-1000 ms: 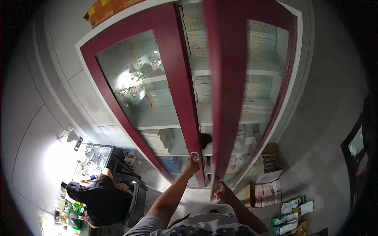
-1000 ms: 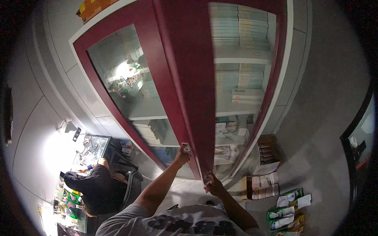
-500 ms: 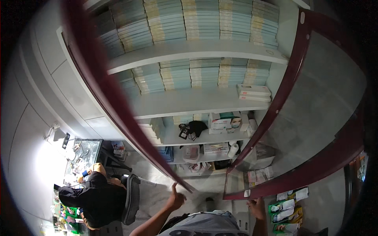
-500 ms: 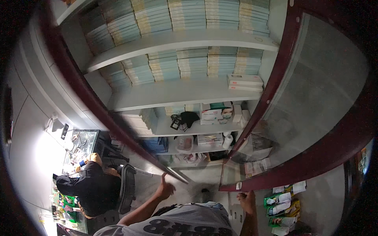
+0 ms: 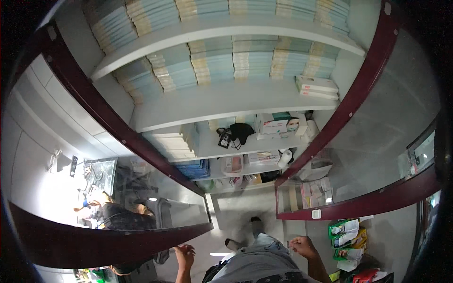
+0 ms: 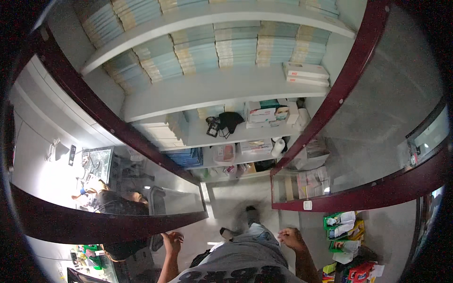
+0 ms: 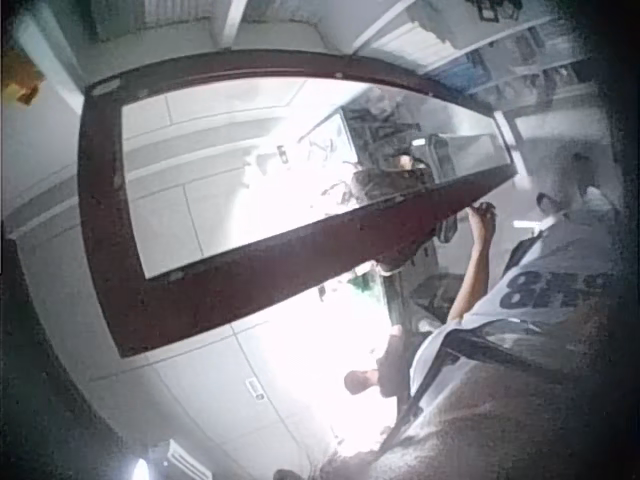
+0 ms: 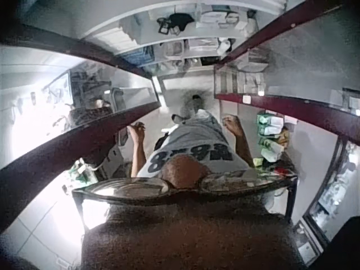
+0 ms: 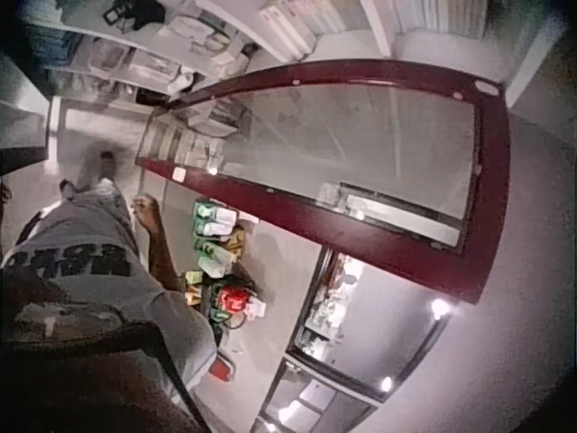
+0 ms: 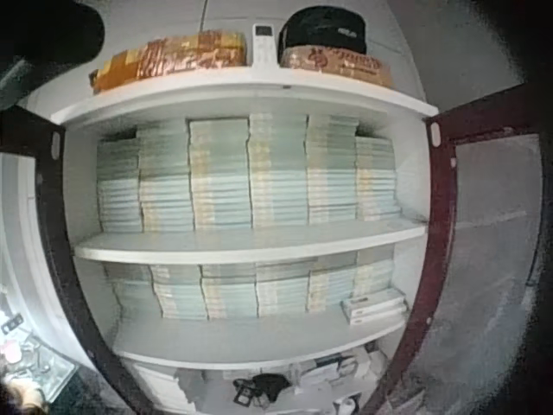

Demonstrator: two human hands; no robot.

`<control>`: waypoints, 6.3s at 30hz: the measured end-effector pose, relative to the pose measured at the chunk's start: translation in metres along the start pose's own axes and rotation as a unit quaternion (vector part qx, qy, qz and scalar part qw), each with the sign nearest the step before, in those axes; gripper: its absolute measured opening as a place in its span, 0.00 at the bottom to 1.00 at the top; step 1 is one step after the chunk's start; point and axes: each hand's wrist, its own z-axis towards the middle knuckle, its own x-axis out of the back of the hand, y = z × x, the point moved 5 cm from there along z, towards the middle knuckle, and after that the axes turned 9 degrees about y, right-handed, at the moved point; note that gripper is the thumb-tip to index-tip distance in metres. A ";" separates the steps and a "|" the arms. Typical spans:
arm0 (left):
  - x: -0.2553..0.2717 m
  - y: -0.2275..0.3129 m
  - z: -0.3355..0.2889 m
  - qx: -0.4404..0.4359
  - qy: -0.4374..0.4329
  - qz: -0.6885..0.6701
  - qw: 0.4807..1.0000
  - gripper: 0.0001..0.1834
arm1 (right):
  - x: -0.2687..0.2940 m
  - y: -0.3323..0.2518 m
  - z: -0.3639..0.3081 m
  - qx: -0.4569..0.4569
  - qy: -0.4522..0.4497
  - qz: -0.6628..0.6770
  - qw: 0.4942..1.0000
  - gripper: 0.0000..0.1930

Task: The person opens a cabinet, takes out a box of artificial teeth, and picks teeth from it by hand. Then, the person returns the box to the shelf, closes the cabinet doors, and walks back to the table.

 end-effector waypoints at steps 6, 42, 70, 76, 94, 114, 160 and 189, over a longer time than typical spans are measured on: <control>0.015 0.053 -0.007 -0.072 0.091 0.088 0.989 0.25 | -0.034 -0.023 0.028 -0.063 -0.102 0.163 0.979 0.08; -0.287 0.013 0.029 -0.121 -0.155 0.314 0.929 0.11 | -0.248 0.010 0.191 -0.153 -0.368 0.456 0.796 0.31; -0.333 0.026 0.057 -0.286 -0.170 0.411 0.849 0.12 | -0.218 -0.052 0.241 -0.032 -0.253 0.361 0.897 0.17; -0.347 0.072 0.042 -0.340 -0.173 0.377 0.844 0.17 | -0.193 -0.114 0.219 -0.196 -0.238 0.498 0.810 0.11; -0.240 0.397 0.198 -0.501 0.205 0.531 0.652 0.25 | -0.190 -0.506 0.202 0.456 -0.055 0.164 0.873 0.18; -0.227 0.396 0.219 -0.595 0.303 0.375 0.642 0.19 | -0.216 -0.563 0.177 0.411 -0.066 0.051 0.908 0.25; -0.277 0.420 0.128 -0.601 0.070 0.164 0.779 0.20 | 0.040 -0.449 0.122 0.271 -0.091 0.447 0.848 0.05; -0.336 0.443 0.126 -0.306 -0.037 -0.013 0.951 0.24 | 0.077 -0.516 0.111 0.467 0.183 -0.035 0.864 0.20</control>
